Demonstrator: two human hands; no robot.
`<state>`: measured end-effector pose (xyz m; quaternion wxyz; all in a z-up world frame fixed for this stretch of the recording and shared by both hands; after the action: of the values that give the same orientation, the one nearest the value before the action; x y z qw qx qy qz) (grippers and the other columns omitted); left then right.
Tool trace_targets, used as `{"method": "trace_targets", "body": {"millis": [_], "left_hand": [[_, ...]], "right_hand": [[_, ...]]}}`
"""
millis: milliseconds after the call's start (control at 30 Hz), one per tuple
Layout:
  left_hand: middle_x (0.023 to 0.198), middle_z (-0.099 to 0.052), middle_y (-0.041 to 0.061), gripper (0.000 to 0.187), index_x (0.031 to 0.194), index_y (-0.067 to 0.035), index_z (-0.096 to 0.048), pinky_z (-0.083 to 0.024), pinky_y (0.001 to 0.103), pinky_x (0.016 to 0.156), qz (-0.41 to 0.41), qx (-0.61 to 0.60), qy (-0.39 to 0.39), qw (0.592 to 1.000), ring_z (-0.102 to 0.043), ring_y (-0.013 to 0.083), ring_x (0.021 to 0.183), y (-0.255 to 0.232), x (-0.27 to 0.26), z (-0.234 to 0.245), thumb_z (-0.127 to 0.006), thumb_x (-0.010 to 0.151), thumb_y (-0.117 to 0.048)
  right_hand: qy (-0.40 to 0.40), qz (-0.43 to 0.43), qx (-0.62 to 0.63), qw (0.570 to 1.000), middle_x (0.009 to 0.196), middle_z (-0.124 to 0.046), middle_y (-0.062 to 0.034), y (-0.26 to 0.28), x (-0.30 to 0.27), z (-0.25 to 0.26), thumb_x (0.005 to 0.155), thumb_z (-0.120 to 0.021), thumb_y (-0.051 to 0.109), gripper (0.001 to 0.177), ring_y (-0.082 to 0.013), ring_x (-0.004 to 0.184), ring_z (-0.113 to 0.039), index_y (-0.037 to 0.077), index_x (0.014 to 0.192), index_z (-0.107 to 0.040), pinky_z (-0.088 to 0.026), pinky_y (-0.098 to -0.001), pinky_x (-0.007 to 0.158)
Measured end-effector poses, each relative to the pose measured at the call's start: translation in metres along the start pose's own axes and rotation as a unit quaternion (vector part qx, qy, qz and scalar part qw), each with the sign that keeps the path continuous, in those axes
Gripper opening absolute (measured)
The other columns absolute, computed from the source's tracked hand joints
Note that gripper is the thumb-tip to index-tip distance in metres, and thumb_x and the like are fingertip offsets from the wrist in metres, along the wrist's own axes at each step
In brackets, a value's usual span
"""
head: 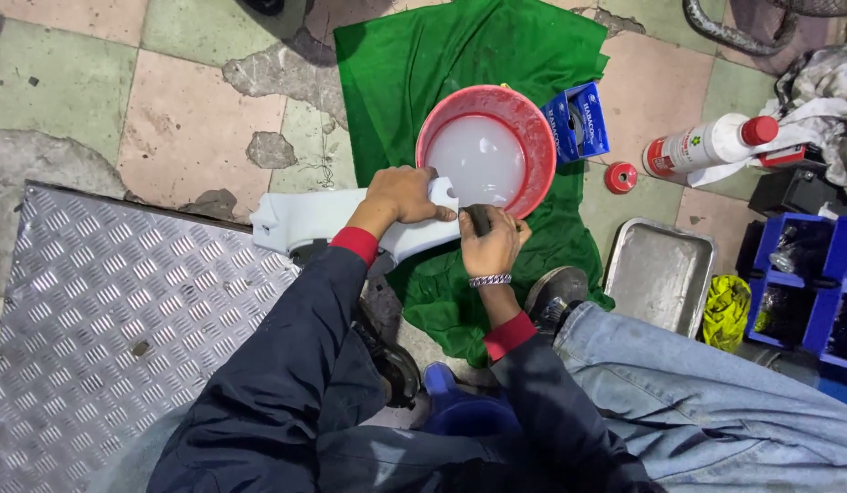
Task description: Wet grinding a white motorcycle component using an abrasive tool and water
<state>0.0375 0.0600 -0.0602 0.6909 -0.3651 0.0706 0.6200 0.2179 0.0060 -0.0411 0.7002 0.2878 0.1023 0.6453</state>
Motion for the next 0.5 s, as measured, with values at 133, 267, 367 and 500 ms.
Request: {"method": "trace_targets", "body": {"millis": [133, 267, 367, 500], "left_hand": [[0.126, -0.068, 0.021, 0.087, 0.145, -0.022, -0.058, -0.049, 0.051, 0.103, 0.000, 0.001, 0.006, 1.000, -0.064, 0.0414, 0.122, 0.000, 0.000, -0.001, -0.070, 0.077, -0.075], [0.126, -0.068, 0.020, 0.088, 0.145, -0.024, -0.058, -0.049, 0.052, 0.102, 0.001, 0.001, 0.001, 1.000, -0.064, 0.0416, 0.121, 0.003, 0.006, -0.004, -0.074, 0.075, -0.074], [0.125, -0.068, 0.019, 0.086, 0.143, -0.025, -0.059, -0.050, 0.052, 0.101, 0.000, -0.002, -0.003, 1.000, -0.065, 0.0420, 0.120, 0.005, 0.011, -0.007, -0.077, 0.073, -0.072], [0.128, -0.066, 0.020, 0.085, 0.143, -0.023, -0.059, -0.048, 0.051, 0.104, -0.003, -0.014, 0.017, 1.000, -0.063, 0.0420, 0.122, -0.001, 0.004, -0.001, -0.078, 0.075, -0.070]], "right_hand": [[0.014, -0.006, 0.017, 1.000, 0.084, -0.072, -0.0015, 0.006, 0.006, -0.005, 0.084, -0.081, 0.034, 0.020, -0.0234, 0.091, -0.070, 0.018, 0.091, -0.072, -0.032, -0.0377, 0.107], [-0.005, -0.013, 0.007, 1.000, 0.084, -0.072, -0.0042, 0.004, 0.012, -0.009, 0.084, -0.079, 0.033, 0.021, -0.0268, 0.090, -0.071, 0.017, 0.095, -0.072, -0.033, -0.0391, 0.104], [-0.003, -0.013, 0.003, 1.000, 0.087, -0.074, -0.0090, 0.011, 0.002, 0.000, 0.085, -0.079, 0.034, 0.026, -0.0301, 0.091, -0.071, 0.012, 0.098, -0.072, -0.033, -0.0412, 0.105], [0.008, -0.012, -0.002, 1.000, 0.090, -0.074, -0.0077, 0.012, 0.001, 0.001, 0.085, -0.078, 0.034, 0.028, -0.0277, 0.094, -0.072, 0.011, 0.100, -0.073, -0.032, -0.0401, 0.106]]}}
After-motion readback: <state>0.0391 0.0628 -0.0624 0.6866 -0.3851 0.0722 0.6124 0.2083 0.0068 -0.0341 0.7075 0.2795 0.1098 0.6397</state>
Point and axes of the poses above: each hand's wrist, its own x-axis towards the middle knuckle, its own z-axis out of the back of the hand, y = z × x, the point moved 10 cm from there along x, towards the middle knuckle
